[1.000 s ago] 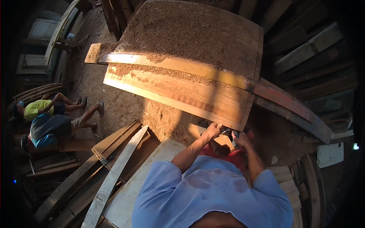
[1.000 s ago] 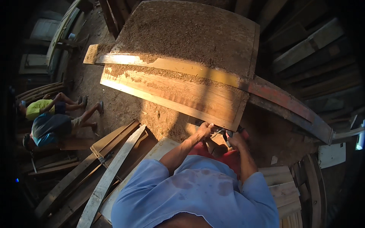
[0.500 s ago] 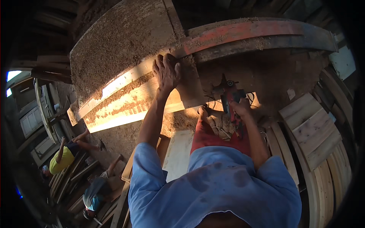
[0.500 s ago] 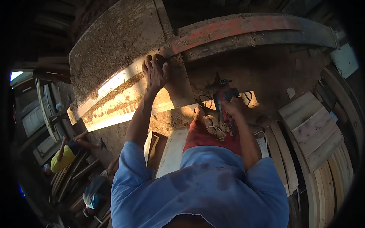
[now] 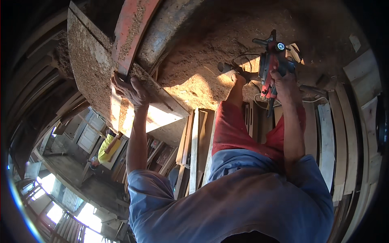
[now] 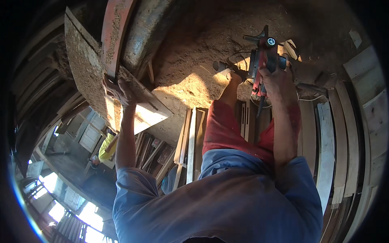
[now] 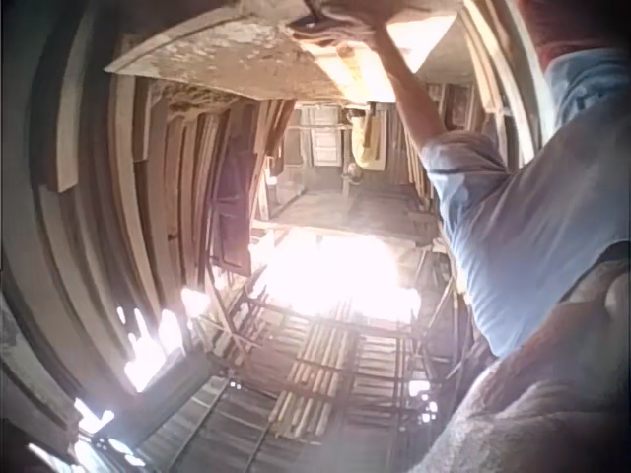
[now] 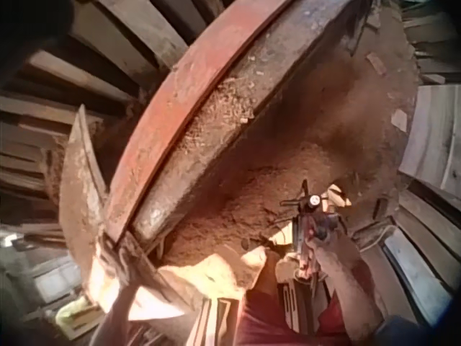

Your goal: The person sands the surface of a wooden board using a hand-held belt sander, moving the tool across the wood while bracing the board with their other hand.

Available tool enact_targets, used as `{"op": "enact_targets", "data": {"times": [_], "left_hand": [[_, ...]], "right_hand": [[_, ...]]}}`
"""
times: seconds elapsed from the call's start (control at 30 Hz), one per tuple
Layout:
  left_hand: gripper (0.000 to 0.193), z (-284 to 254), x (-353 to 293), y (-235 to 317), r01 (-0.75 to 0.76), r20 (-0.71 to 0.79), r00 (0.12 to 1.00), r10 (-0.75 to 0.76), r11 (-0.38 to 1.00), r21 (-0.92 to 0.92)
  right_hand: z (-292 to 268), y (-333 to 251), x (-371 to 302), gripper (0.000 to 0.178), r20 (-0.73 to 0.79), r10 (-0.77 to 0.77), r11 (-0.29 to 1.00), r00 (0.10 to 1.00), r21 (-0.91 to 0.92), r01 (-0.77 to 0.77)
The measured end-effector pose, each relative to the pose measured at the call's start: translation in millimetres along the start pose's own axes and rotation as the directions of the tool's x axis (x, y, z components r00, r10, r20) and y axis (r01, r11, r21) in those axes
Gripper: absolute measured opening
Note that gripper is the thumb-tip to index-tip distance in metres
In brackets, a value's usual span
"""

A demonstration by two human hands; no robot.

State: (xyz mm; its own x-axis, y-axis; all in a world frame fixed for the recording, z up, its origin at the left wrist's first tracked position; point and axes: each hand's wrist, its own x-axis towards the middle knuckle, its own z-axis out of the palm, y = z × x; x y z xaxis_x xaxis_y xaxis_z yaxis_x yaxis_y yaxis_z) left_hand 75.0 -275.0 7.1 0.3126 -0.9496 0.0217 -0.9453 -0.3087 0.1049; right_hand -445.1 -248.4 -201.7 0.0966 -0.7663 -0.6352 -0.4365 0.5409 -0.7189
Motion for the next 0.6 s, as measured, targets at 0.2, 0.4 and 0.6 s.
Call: {"op": "enact_targets", "data": {"times": [0.2, 0.4, 0.6], "left_hand": [[0.095, -9.4, 2.8, 4.8, 0.037, 0.093, 0.995, -0.037, 0.999, 0.007], [0.090, -15.0, 11.1, -22.3, -0.402, 0.189, 0.908, 0.373, 0.904, 0.149], [0.094, -35.1, 15.5, -66.8, -0.425, 0.301, 0.872, 0.387, 0.902, 0.070]], "right_hand": [[-6.7, -11.0, 11.1, 0.077, -0.004, 0.317, 0.934, 0.949, 0.173, -0.311], [-19.5, -3.5, 27.8, 0.081, 0.039, 0.408, 0.885, 0.912, 0.226, -0.406], [-36.1, 6.2, 35.7, 0.073, -0.030, 0.371, 0.887, 0.928, 0.307, -0.344]]}}
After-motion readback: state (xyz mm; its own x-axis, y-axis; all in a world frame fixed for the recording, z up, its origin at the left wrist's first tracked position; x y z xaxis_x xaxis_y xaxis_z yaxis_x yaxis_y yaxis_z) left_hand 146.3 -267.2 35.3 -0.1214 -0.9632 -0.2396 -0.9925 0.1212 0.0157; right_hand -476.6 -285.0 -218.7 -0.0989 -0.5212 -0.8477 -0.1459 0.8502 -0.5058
